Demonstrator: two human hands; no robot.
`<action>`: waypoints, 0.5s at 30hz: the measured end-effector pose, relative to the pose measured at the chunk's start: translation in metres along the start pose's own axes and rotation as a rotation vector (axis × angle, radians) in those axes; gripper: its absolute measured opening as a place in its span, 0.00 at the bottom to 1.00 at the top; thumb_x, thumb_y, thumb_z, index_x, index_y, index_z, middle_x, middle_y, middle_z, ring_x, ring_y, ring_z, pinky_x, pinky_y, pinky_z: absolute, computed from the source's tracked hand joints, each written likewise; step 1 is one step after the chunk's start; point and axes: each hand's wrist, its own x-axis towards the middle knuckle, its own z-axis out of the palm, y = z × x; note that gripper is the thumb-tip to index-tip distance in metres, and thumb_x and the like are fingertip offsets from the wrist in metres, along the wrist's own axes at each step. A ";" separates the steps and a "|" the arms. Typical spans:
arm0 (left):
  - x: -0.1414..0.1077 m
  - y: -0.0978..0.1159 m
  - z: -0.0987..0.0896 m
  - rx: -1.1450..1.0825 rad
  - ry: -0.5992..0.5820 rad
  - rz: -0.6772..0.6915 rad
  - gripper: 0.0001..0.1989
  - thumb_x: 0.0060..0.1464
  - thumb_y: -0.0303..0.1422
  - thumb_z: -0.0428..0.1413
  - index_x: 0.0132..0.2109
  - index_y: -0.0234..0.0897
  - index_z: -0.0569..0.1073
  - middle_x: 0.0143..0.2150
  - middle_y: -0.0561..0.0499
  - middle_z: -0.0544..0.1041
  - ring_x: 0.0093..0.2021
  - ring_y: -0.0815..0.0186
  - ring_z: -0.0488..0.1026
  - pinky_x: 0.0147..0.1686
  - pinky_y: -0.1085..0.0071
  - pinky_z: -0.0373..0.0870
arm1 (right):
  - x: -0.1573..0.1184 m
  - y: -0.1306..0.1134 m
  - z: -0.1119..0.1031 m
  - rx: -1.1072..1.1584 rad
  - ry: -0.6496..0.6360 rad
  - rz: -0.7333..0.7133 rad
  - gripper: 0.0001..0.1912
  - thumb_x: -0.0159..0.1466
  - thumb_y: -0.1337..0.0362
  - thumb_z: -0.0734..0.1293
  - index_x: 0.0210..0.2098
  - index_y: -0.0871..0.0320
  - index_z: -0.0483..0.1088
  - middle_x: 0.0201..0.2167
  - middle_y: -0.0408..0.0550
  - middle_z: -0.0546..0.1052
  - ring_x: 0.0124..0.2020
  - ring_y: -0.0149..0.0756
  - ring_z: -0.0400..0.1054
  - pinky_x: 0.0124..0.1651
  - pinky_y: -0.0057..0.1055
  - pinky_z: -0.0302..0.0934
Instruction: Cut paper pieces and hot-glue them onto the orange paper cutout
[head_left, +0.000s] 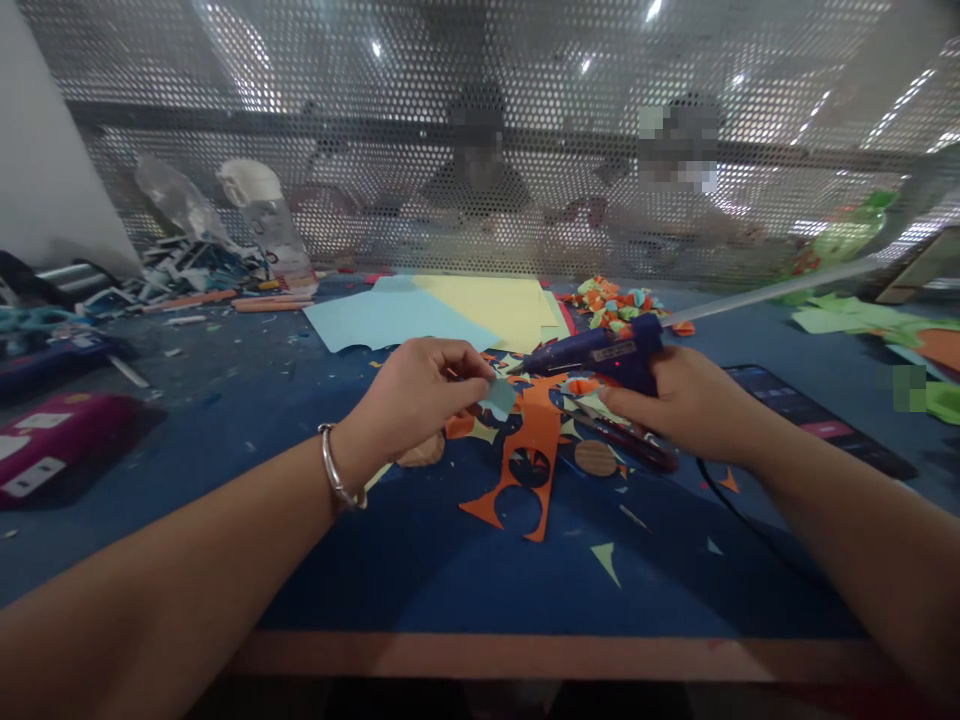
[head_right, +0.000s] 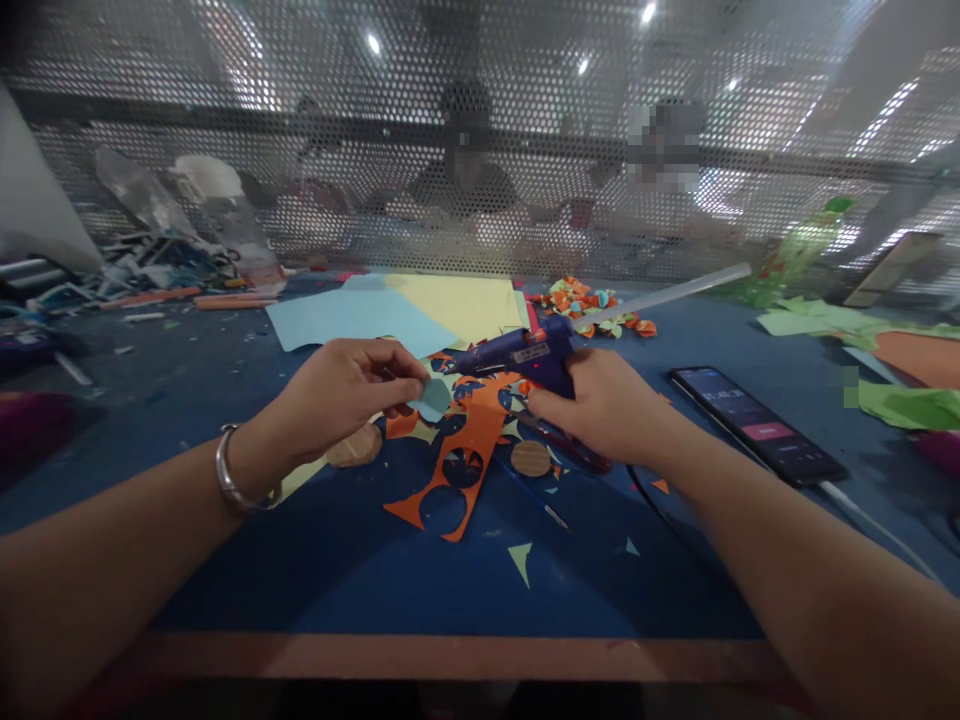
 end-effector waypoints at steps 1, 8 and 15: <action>0.000 0.001 0.000 -0.057 0.010 -0.031 0.03 0.49 0.30 0.62 0.33 0.36 0.79 0.25 0.53 0.76 0.26 0.68 0.72 0.29 0.70 0.68 | 0.001 0.001 -0.001 0.026 -0.018 0.028 0.12 0.59 0.56 0.63 0.22 0.54 0.64 0.18 0.43 0.72 0.22 0.38 0.66 0.28 0.33 0.56; 0.003 0.008 0.001 -0.529 0.068 -0.181 0.03 0.49 0.27 0.64 0.28 0.34 0.78 0.30 0.52 0.76 0.32 0.71 0.74 0.39 0.72 0.72 | 0.003 0.001 -0.002 0.477 -0.099 0.406 0.21 0.62 0.55 0.67 0.16 0.54 0.62 0.11 0.43 0.69 0.12 0.30 0.58 0.15 0.29 0.51; 0.002 0.006 0.003 -0.619 0.064 -0.248 0.03 0.43 0.24 0.67 0.27 0.33 0.80 0.32 0.49 0.79 0.37 0.68 0.75 0.44 0.70 0.73 | 0.014 0.024 0.005 0.669 -0.145 0.560 0.20 0.64 0.54 0.67 0.20 0.55 0.62 0.15 0.43 0.68 0.13 0.29 0.61 0.13 0.27 0.54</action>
